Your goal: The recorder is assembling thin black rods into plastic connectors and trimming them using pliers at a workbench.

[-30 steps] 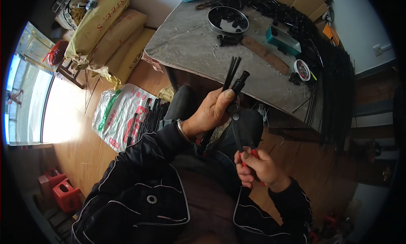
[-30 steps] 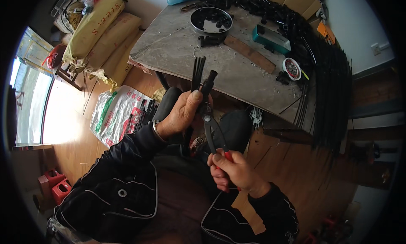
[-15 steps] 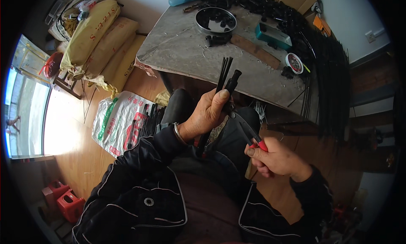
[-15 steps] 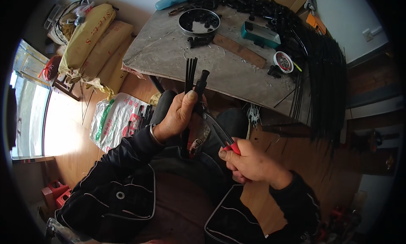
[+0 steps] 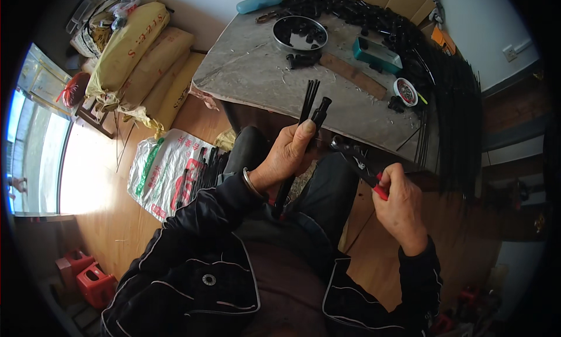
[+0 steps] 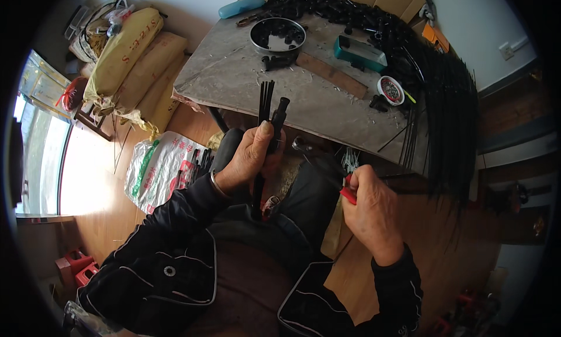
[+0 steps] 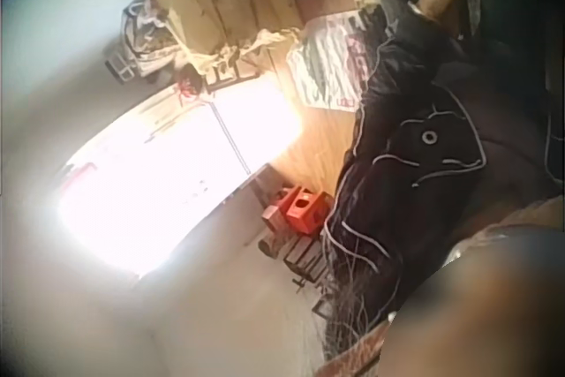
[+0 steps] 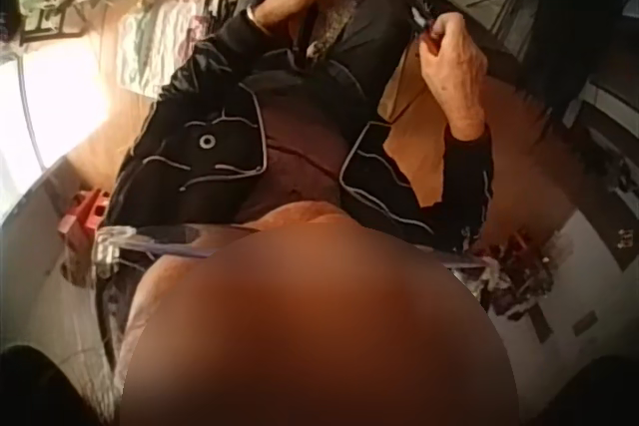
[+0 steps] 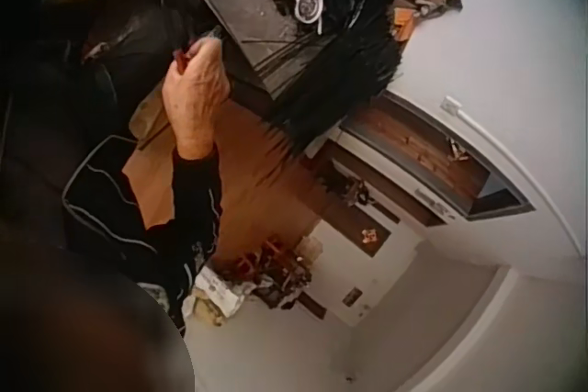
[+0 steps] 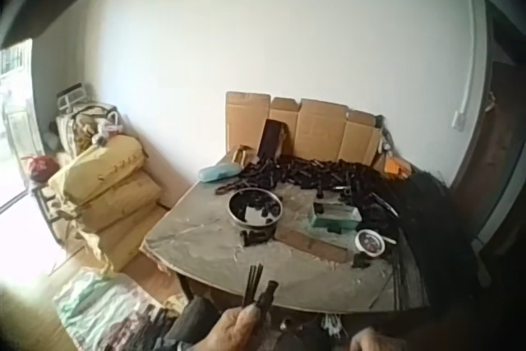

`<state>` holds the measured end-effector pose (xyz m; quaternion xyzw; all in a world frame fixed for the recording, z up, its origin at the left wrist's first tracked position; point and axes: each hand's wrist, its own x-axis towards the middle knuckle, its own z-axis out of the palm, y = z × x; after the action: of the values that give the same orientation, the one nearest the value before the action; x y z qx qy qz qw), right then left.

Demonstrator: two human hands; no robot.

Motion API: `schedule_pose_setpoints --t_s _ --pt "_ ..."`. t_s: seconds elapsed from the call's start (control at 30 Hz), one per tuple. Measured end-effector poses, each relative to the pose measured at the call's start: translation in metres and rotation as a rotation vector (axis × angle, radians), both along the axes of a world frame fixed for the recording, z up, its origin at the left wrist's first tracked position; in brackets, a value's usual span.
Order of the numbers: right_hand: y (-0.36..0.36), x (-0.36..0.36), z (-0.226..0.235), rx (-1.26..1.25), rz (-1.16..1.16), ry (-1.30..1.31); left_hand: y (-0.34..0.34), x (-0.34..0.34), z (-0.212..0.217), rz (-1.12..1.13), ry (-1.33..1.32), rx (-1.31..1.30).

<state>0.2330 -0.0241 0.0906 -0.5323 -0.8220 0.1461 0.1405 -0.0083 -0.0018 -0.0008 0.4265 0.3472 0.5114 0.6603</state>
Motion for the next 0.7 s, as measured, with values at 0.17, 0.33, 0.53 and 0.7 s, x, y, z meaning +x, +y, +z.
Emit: schedule_pose_setpoints --t_s 0.17,0.33,0.53,0.7 --pt "0.016 -0.004 0.007 0.331 0.175 -0.011 -0.002 0.006 0.008 -0.004 0.035 -0.025" --pt "0.028 0.010 -0.018 0.287 0.257 0.074 -0.009 0.003 0.024 -0.026 0.055 -0.071" --pt "0.009 0.008 -0.073 0.135 0.140 0.378 -0.013 0.000 0.024 -0.287 -0.147 -0.121" --pt "0.007 0.004 -0.048 0.266 0.109 0.210 -0.009 0.005 0.004 -0.013 -0.050 0.087"
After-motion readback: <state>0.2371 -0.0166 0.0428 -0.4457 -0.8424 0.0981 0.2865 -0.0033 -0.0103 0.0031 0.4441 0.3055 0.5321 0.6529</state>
